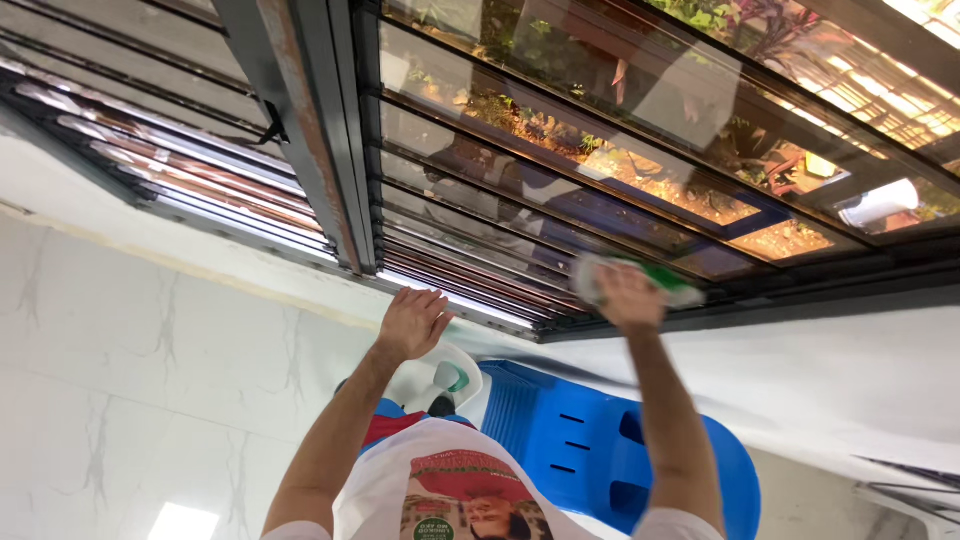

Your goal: The person wipes a large glass window pane using a green cloth. They stand on a blue plastic stool to reach the upper sections of the window, repeatedly wiping the glass surface in a cleaning motion.

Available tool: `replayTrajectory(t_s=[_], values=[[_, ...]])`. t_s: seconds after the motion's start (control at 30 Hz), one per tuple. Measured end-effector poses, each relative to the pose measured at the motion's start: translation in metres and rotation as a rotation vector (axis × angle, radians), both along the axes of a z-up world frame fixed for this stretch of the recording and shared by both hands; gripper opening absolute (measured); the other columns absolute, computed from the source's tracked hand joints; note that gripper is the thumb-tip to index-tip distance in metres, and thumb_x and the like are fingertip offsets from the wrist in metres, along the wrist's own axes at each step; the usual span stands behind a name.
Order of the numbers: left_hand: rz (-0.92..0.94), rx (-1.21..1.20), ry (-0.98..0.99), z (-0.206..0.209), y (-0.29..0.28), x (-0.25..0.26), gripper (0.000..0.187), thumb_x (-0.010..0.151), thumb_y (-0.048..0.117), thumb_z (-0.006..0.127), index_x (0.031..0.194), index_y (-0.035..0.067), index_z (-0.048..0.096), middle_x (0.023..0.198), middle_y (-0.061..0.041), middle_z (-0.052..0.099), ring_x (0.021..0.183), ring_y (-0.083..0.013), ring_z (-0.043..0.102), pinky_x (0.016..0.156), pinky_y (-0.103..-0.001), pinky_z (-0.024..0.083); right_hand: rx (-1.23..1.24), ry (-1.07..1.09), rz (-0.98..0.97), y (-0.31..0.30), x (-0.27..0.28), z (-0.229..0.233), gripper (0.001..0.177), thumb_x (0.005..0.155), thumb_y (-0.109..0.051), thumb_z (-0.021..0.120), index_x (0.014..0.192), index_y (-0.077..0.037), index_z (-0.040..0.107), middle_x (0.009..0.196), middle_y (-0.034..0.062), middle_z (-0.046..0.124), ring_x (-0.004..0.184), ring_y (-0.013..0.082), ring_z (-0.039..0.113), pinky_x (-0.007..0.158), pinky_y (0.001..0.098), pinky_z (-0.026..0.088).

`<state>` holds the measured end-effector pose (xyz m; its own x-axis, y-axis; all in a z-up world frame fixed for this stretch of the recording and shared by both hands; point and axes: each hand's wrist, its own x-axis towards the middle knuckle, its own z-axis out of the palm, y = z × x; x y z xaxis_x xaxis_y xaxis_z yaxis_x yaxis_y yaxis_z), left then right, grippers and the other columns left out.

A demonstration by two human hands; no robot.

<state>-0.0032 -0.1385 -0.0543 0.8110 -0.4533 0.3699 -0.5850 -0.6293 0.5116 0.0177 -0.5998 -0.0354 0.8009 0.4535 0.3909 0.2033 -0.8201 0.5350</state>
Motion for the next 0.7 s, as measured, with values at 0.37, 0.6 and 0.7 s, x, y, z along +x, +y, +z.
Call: replayTrajectory(t_s=[0.37,0.6,0.7], values=[[0.164,-0.05,-0.018,0.008,0.055,-0.01,0.026,0.095,0.028,0.064,0.108,0.007,0.073,0.11,-0.011,0.075,0.104,-0.0289,0.069,0.098,-0.051,0.047,0.052,0.226,0.137,0.193,0.087,0.021,0.049,0.104,-0.025,0.051,0.152,-0.022,0.056,0.152,0.0075,0.054,0.128,0.0297,0.054,0.072,0.0525,0.054],[0.182,-0.055,-0.042,0.028,0.042,0.005,0.031,0.096,0.028,0.062,0.113,0.004,0.072,0.11,-0.011,0.075,0.102,-0.0292,0.069,0.099,-0.052,0.046,-0.125,0.126,0.253,0.336,0.142,0.045,0.071,0.102,-0.02,0.04,0.171,-0.017,0.025,0.177,0.0002,0.018,0.156,0.0195,0.021,0.084,0.0463,0.053],[0.164,-0.056,-0.029,0.029,0.029,0.013,0.031,0.096,0.028,0.062,0.113,0.005,0.073,0.112,-0.011,0.074,0.104,-0.0291,0.069,0.098,-0.053,0.045,-0.092,0.367,0.155,0.266,0.123,0.022,0.075,0.098,-0.021,0.048,0.169,-0.02,0.024,0.175,-0.0036,0.018,0.16,0.0151,0.018,0.089,0.0472,0.049]])
